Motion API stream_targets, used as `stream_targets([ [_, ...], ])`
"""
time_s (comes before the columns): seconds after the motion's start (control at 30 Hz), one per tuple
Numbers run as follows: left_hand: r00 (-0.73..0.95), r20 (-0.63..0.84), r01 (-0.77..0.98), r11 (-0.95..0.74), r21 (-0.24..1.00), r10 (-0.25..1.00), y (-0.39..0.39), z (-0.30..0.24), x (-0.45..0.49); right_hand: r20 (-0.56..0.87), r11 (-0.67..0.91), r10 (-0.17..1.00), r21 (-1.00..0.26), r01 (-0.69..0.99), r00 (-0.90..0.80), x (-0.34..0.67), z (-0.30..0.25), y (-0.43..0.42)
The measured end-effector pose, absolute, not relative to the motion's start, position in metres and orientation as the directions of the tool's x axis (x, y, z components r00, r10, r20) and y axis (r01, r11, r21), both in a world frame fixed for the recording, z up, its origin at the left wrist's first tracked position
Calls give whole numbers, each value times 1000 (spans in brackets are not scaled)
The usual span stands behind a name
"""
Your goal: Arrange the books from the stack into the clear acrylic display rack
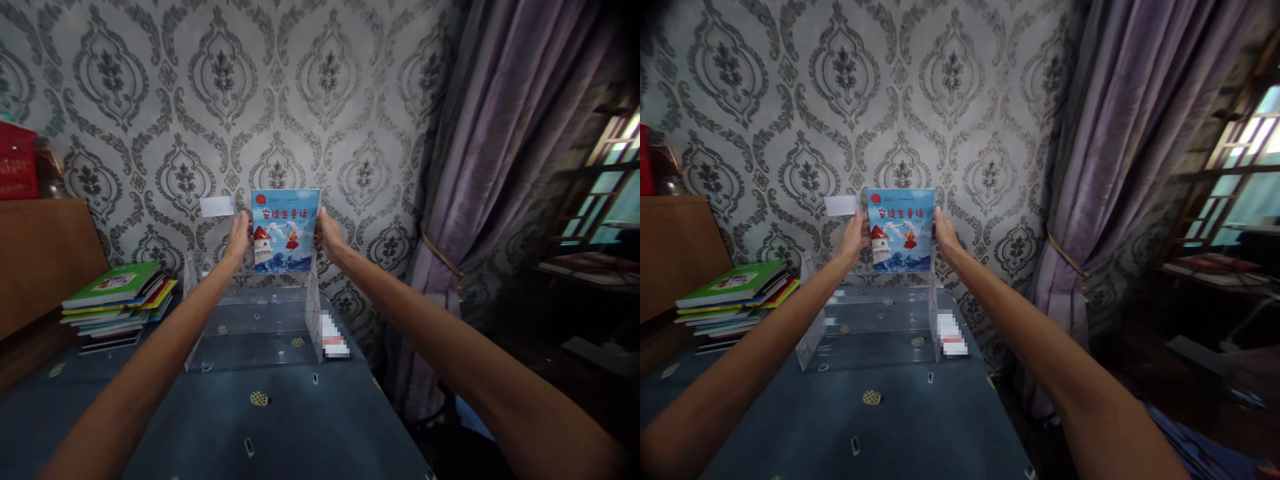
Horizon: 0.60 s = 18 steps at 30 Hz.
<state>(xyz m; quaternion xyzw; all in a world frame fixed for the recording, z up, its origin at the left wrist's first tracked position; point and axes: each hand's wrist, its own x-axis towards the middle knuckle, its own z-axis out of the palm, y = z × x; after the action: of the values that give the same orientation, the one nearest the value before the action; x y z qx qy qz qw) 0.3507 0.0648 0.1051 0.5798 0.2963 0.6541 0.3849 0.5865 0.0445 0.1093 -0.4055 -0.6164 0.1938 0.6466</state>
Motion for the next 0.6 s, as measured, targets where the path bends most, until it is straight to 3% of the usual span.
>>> stream_targets([
  [0.13,-142,582,-83,-595,799,801,37,82,326,543,520,747,-837,170,384,591,99,20],
  [0.23,-84,643,63,-640,766,761,6,45,297,649,570,623,-759,315,436,585,75,-21],
  [0.3,-27,667,196,-651,734,744,-13,19,276,734,582,579,-677,450,356,572,50,-56],
  [0.37,20,668,313,-639,703,744,-28,-4,255,760,583,612,-620,525,218,553,17,-91],
  [0.6,12,678,633,-530,564,735,-38,-39,183,505,504,852,-723,472,-137,483,-97,-163],
])
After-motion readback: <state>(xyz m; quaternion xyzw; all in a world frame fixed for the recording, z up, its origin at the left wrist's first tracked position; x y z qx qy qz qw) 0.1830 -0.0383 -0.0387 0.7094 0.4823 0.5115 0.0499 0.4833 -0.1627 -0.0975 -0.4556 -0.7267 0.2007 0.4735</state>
